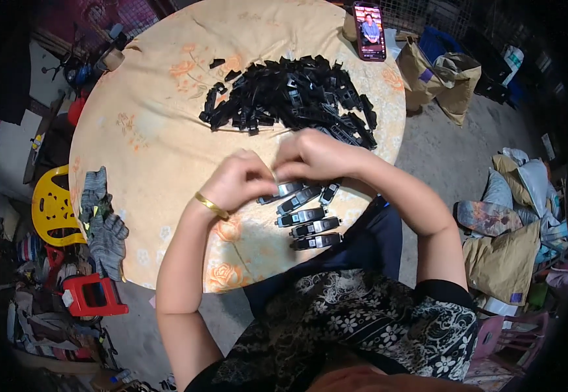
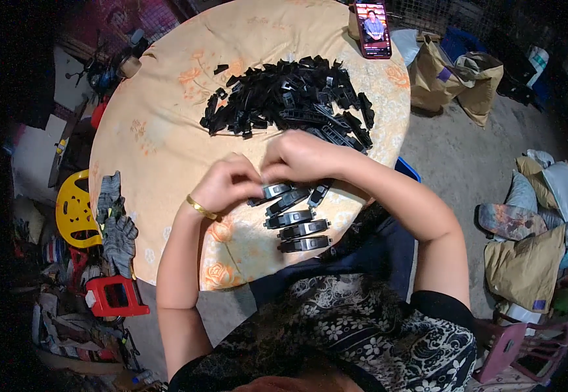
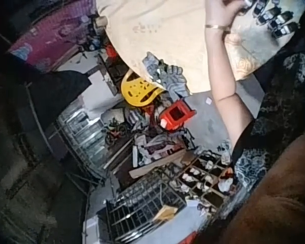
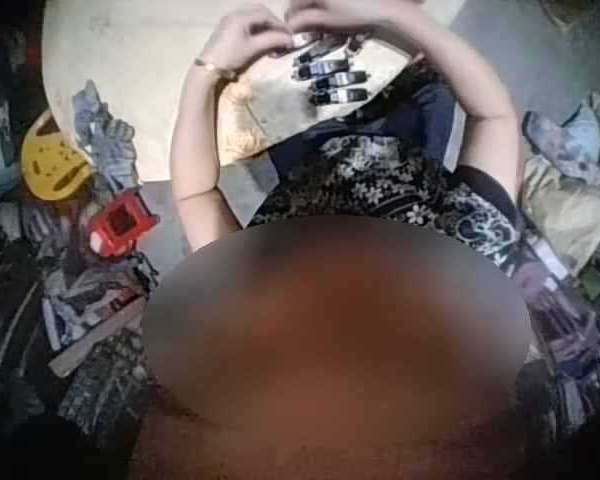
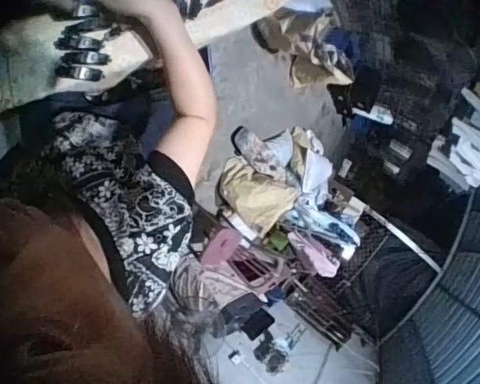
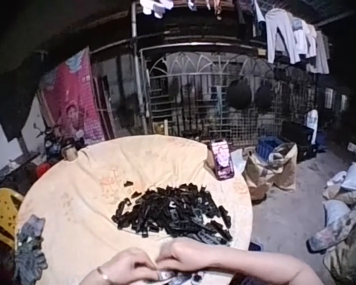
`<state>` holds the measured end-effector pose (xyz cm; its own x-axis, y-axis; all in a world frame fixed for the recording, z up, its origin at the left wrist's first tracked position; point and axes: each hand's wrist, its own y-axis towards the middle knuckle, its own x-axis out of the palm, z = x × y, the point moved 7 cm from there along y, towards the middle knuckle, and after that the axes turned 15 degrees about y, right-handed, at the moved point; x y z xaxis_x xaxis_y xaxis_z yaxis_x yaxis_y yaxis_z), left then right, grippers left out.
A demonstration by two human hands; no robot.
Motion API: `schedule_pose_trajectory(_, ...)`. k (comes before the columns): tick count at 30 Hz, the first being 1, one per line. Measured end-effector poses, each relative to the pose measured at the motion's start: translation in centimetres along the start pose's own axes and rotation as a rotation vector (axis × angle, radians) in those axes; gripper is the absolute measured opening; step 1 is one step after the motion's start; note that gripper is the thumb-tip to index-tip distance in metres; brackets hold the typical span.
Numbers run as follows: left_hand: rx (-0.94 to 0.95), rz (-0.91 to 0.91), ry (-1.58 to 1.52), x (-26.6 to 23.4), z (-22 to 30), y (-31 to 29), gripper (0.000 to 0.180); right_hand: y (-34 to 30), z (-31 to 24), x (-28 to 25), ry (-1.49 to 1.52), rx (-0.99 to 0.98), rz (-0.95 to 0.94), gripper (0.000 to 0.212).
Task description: The person assembles black plastic buckle components by hand on a table.
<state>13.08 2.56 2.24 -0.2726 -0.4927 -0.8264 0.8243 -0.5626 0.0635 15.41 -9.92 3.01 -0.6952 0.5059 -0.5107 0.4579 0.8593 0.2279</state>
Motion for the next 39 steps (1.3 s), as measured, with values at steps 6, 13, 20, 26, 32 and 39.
schedule_pose_trajectory(6,-0.1,0.733,0.568,-5.5,-5.2,1.6,0.026,5.1,1.4,-0.2,-0.62,-0.094,0.483,0.022)
schedule_pose_trajectory(13,-0.247,0.649,0.675,-4.6,-7.5,3.0,0.031,5.7,2.4,0.0,-0.785,0.026,0.408,0.014)
schedule_pose_trajectory(20,-0.243,0.782,0.501,-5.3,-5.2,-1.0,0.028,2.9,-0.4,-1.6,-0.503,-0.001,0.418,0.021)
schedule_pose_trajectory(26,-0.031,0.337,0.453,-1.0,-2.1,-1.6,0.025,1.4,1.6,-0.5,-0.249,0.432,-0.067,0.029)
schedule_pose_trajectory(32,-0.098,0.438,0.425,-1.2,-1.9,-2.3,0.033,2.5,0.1,-0.8,-0.542,0.333,0.252,0.034)
schedule_pose_trajectory(39,-0.164,0.347,0.282,-1.2,-2.7,-1.9,0.027,1.8,0.5,0.9,-0.596,0.301,0.324,0.03)
